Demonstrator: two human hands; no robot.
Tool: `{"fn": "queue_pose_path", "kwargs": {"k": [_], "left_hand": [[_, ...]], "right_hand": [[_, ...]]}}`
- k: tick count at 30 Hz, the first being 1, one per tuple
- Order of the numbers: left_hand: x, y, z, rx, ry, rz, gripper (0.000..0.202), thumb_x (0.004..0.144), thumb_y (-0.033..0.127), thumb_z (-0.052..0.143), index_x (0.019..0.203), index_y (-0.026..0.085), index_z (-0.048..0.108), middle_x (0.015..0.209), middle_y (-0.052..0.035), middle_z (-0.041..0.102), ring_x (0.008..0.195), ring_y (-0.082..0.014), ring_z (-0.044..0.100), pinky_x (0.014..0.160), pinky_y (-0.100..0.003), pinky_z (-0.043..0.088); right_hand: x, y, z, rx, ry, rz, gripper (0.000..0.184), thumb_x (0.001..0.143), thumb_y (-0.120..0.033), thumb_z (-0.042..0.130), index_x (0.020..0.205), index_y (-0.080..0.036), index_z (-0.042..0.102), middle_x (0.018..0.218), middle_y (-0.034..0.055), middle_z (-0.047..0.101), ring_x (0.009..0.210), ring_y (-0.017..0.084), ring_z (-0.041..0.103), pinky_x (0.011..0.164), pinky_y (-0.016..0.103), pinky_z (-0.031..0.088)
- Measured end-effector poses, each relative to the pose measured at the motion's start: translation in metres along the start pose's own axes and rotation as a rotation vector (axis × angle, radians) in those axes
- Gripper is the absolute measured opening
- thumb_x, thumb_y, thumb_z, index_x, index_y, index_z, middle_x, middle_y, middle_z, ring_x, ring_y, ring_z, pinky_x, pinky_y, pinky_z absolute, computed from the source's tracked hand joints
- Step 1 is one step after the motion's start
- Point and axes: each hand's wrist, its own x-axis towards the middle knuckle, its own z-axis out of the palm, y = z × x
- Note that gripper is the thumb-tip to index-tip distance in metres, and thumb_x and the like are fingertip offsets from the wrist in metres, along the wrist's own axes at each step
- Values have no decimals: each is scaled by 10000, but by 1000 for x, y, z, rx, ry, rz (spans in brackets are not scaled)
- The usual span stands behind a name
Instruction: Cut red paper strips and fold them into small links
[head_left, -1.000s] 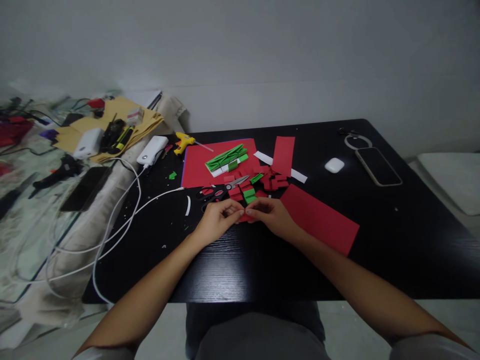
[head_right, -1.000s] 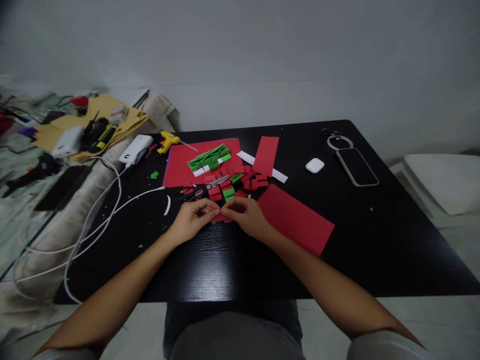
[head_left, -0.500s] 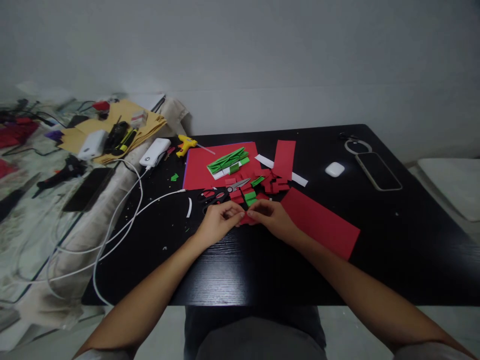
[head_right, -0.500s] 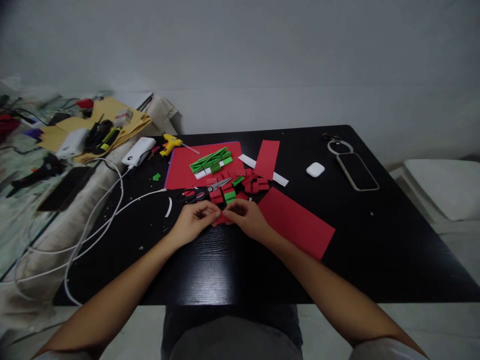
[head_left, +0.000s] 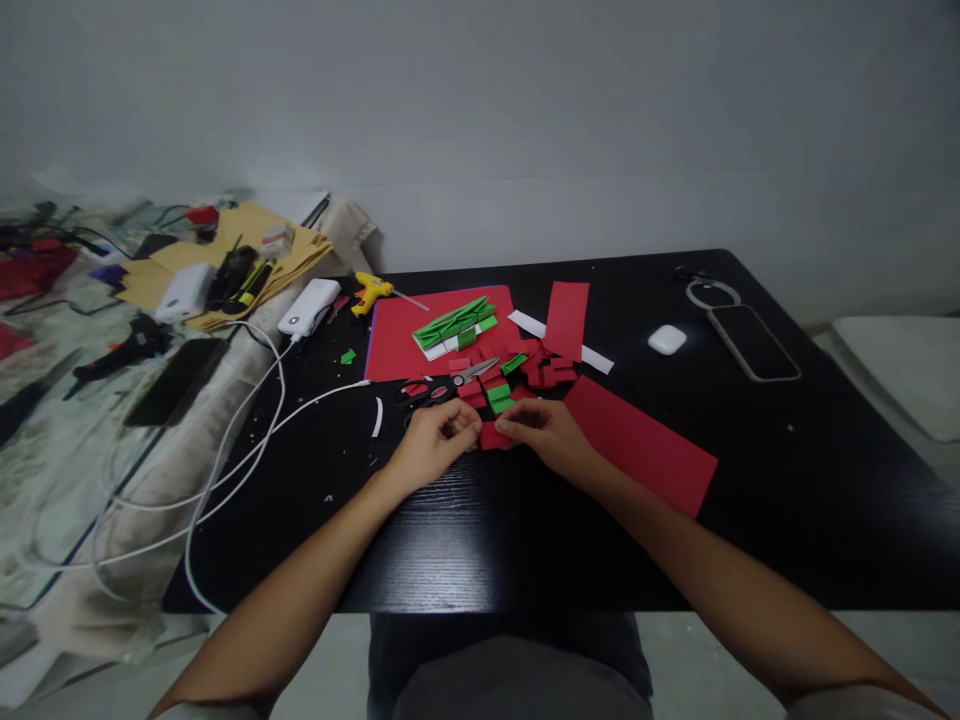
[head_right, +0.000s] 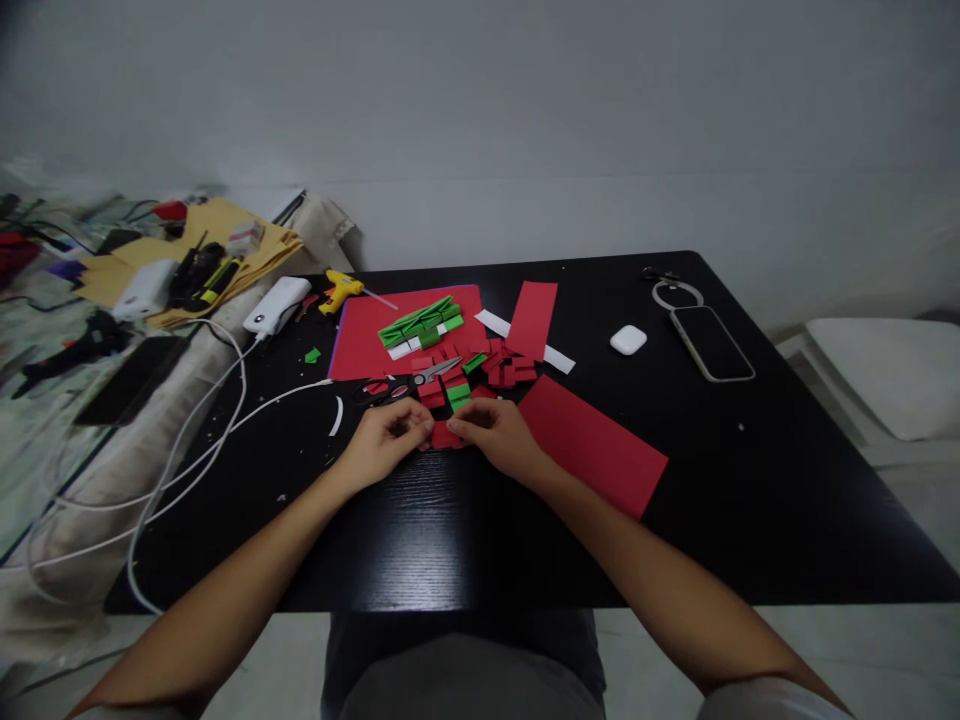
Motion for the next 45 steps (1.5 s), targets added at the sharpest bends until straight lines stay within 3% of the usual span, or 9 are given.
{"fn": "queue_pose_path", "kwargs": {"k": [8, 14, 20, 27, 34, 39, 45], "left_hand": [[1, -2, -1, -51, 11, -37, 152, 920, 298, 605, 889, 153, 638, 679, -15, 683, 635, -130, 656, 630, -228, 495], [-2, -5, 4, -225, -59, 28, 310, 904, 298, 654, 1166, 177, 541, 899, -38, 663, 761, -132, 670, 706, -250, 549], [-6, 2, 3, 39, -97, 175, 263, 858, 230, 696, 1101, 200, 600, 1045, -55, 624, 817, -137, 631, 742, -269, 556], [-4, 4, 3, 166, -35, 257, 117, 915, 195, 625, 1028, 190, 657, 978, -46, 662, 785, -134, 621, 735, -265, 537], [-4, 2, 3, 173, 70, 148, 150, 941, 311, 630, 1021, 188, 659, 863, -31, 698, 759, -144, 662, 678, -244, 538], [-4, -2, 4, 98, 78, 137, 269, 924, 293, 661, 1164, 192, 595, 904, -25, 722, 803, -148, 698, 723, -250, 555], [-3, 2, 4, 188, 74, 145, 151, 919, 290, 672, 1024, 185, 700, 851, -20, 721, 759, -146, 677, 691, -242, 523]], "right_hand": [[0, 0, 1, 66, 26, 25, 282, 718, -430, 826, 786, -174, 731, 750, 17, 686, 677, 158, 661, 686, 316, 587], [1, 5, 1, 138, 38, 39, 334, 676, -434, 860, 827, -173, 717, 810, 20, 705, 737, 167, 689, 746, 337, 601], [-1, 2, 2, 170, 44, 38, 295, 669, -372, 860, 856, -199, 712, 862, 16, 721, 824, 190, 704, 787, 356, 606], [-1, -2, 1, 146, 1, 38, 195, 716, -358, 801, 804, -192, 753, 818, 18, 726, 772, 185, 712, 819, 379, 605], [-2, 1, -1, 25, -53, -34, 235, 731, -324, 816, 924, -204, 753, 911, 37, 759, 874, 203, 719, 884, 366, 555], [-1, 7, -1, -54, 4, -106, 211, 758, -312, 798, 921, -207, 716, 894, 26, 747, 837, 184, 709, 831, 339, 558], [0, 12, 0, -31, 45, -148, 233, 742, -256, 804, 950, -213, 707, 921, 26, 755, 880, 182, 724, 854, 326, 561]]}}
